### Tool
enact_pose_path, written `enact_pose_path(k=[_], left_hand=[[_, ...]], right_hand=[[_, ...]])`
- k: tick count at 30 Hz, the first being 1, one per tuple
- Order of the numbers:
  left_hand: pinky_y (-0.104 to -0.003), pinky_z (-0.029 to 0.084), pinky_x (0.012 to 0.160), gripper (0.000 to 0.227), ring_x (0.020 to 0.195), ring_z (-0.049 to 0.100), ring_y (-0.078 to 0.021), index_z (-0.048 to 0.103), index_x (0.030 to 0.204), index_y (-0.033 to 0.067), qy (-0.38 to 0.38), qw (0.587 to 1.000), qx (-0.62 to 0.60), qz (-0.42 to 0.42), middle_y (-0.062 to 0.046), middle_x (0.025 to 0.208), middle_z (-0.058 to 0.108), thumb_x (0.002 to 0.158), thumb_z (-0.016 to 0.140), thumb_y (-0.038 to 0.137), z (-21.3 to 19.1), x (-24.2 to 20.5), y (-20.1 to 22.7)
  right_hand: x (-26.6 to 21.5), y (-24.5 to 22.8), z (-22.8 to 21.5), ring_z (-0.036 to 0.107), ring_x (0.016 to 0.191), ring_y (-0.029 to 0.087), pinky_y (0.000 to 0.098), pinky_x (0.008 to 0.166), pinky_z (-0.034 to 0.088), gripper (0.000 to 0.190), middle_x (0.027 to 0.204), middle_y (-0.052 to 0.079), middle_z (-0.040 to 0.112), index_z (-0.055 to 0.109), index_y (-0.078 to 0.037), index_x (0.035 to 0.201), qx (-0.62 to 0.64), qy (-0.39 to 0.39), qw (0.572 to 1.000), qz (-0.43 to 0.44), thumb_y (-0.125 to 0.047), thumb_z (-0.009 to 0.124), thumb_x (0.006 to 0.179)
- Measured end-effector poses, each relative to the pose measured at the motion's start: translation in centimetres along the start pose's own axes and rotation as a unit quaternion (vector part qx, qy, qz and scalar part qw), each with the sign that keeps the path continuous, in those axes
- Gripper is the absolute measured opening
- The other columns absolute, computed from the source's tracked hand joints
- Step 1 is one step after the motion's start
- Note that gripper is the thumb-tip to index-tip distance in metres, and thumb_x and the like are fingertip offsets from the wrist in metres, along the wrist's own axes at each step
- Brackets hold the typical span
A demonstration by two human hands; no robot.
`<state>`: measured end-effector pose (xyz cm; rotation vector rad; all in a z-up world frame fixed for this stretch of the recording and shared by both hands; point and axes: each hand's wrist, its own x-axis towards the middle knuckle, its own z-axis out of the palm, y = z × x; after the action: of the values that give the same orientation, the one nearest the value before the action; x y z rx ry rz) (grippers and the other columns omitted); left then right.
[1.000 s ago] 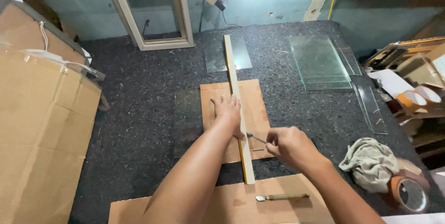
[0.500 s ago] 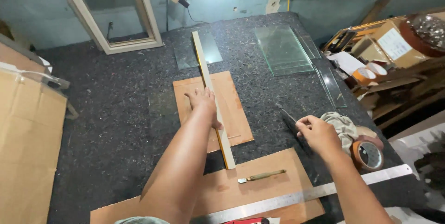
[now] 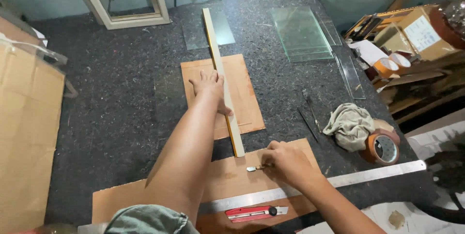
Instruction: Measuring and marking glass sheets using a ruler and pen on a workshop table for framing.
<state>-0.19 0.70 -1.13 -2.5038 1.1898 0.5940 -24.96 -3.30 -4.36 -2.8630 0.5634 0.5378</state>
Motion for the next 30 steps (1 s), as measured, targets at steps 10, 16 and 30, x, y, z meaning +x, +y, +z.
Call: enact_pose_path(k=[10, 16, 30], left_hand=[[-0.06, 0.025, 0.099, 0.112, 0.135, 0.008, -0.0271, 0.016, 0.14, 0.0174, -0.008, 1.0, 0.004, 0.005, 0.004, 0.147, 0.014, 0.053, 0.071, 0.064, -0.8, -0.9, 0.0], [-0.06, 0.025, 0.098, 0.115, 0.135, 0.009, -0.0284, 0.014, 0.14, 0.0155, -0.012, 1.0, 0.005, 0.009, 0.002, 0.147, 0.013, 0.052, 0.07, 0.065, -0.8, -0.5, -0.1], [-0.067, 0.02, 0.095, 0.116, 0.133, 0.006, -0.0346, 0.012, 0.139, 0.0138, -0.024, 0.999, -0.02, 0.016, -0.002, 0.147, 0.009, 0.051, 0.075, 0.057, 0.4, 1.6, 0.1]], right_hand=[[2.3, 1.1, -4.7, 0.067, 0.068, 0.021, 0.0328, 0.069, 0.047, 0.022, 0.06, 0.001, 0.067, 0.039, -0.017, 0.098, 0.28, -0.003, 0.952, 0.12, -0.035, 0.044, 0.086], [2.9, -0.8, -10.7, 0.061, 0.097, 0.027, 0.038, 0.081, 0.046, 0.032, 0.097, 0.013, 0.068, 0.047, -0.014, 0.115, 0.285, -0.076, 0.946, 0.134, -0.022, 0.048, 0.083], [7.2, -2.5, -12.2, 0.063, 0.09, 0.026, 0.0353, 0.078, 0.051, 0.03, 0.091, 0.003, 0.069, 0.063, -0.029, 0.106, 0.098, -0.047, 0.988, 0.108, -0.031, 0.045, 0.082]])
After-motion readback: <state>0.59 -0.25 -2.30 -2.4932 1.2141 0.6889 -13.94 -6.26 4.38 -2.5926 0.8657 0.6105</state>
